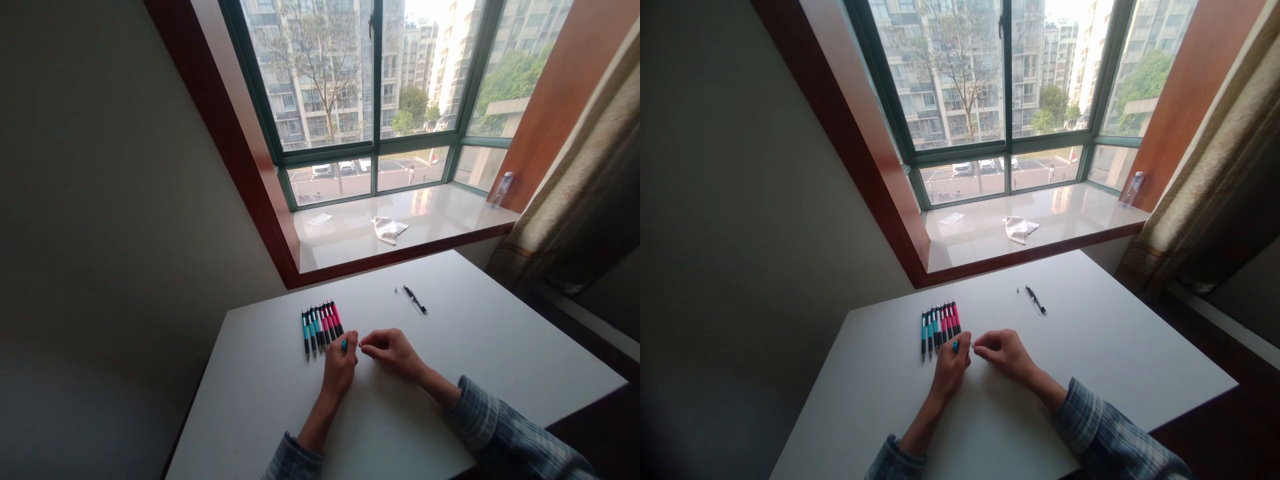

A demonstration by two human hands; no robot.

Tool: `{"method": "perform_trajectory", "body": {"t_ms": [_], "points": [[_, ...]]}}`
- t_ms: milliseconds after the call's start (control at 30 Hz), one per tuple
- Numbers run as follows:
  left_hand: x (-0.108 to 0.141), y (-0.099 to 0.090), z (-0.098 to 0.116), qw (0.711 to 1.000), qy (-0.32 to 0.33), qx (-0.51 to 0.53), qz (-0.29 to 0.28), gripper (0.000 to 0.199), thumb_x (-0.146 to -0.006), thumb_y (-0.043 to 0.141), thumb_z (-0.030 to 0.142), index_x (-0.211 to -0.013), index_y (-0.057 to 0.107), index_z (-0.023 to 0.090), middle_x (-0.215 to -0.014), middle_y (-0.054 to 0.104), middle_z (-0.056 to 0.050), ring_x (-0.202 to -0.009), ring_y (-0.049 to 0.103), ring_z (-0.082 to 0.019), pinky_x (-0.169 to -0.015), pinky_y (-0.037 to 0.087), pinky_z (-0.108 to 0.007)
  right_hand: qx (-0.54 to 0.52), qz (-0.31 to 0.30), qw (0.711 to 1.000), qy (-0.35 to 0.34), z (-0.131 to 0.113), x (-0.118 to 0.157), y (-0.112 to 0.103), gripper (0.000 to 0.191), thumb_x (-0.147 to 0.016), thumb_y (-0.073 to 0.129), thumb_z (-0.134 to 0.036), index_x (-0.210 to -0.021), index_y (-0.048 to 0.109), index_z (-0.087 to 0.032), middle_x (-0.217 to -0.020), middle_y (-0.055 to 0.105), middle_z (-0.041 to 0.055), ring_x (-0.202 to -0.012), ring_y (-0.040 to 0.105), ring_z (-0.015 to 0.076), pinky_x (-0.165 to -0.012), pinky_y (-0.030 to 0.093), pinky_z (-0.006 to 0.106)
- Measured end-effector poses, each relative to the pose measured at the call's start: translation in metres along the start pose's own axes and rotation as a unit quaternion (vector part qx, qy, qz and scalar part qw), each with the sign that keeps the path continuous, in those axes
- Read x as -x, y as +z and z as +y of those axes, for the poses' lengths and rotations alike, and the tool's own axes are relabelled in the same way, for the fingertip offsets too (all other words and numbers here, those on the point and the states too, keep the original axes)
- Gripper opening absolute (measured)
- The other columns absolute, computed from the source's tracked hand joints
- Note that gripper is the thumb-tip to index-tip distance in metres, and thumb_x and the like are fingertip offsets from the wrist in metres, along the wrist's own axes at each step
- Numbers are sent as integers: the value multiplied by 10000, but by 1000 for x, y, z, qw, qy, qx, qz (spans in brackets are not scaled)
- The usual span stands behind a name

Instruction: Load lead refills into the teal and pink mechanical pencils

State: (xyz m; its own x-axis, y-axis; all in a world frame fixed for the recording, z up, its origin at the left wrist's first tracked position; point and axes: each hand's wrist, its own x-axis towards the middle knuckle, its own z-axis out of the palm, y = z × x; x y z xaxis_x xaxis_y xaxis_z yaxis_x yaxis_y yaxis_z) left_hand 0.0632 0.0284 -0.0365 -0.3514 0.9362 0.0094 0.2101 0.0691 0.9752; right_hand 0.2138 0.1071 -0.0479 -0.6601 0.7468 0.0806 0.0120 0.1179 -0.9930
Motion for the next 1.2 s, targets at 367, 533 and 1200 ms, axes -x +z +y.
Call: {"method": "perform_trajectory", "body": {"t_ms": [367,533,1200], "points": [[-8,-6,-2,995,4,57,82,548,-906,545,689,-663,443,209,-560,382,53,-486,346,-96,-456,279,-218,266,69,961,-37,1,7,-47,158,-894,627,-267,-1032,686,-218,-747,694,13,-643,626,186,-654,484,322],[-5,-2,-2,998,2,37,48,546,-916,521,689,-660,448,212,-538,378,53,-485,353,-104,-461,272,-225,396,83,914,-31,-5,-1,-69,149,-934,548,-229,-986,682,-191,-821,689,52,-701,649,207,-695,480,334],[2,4,-2,1000,1,10,-9,519,-951,471,650,-668,403,221,-547,362,59,-492,339,-106,-480,262,-234,511,114,851,33,11,-17,-89,164,-966,561,-154,-955,724,-170,-985,725,94,-830,708,217,-776,502,300]]}}
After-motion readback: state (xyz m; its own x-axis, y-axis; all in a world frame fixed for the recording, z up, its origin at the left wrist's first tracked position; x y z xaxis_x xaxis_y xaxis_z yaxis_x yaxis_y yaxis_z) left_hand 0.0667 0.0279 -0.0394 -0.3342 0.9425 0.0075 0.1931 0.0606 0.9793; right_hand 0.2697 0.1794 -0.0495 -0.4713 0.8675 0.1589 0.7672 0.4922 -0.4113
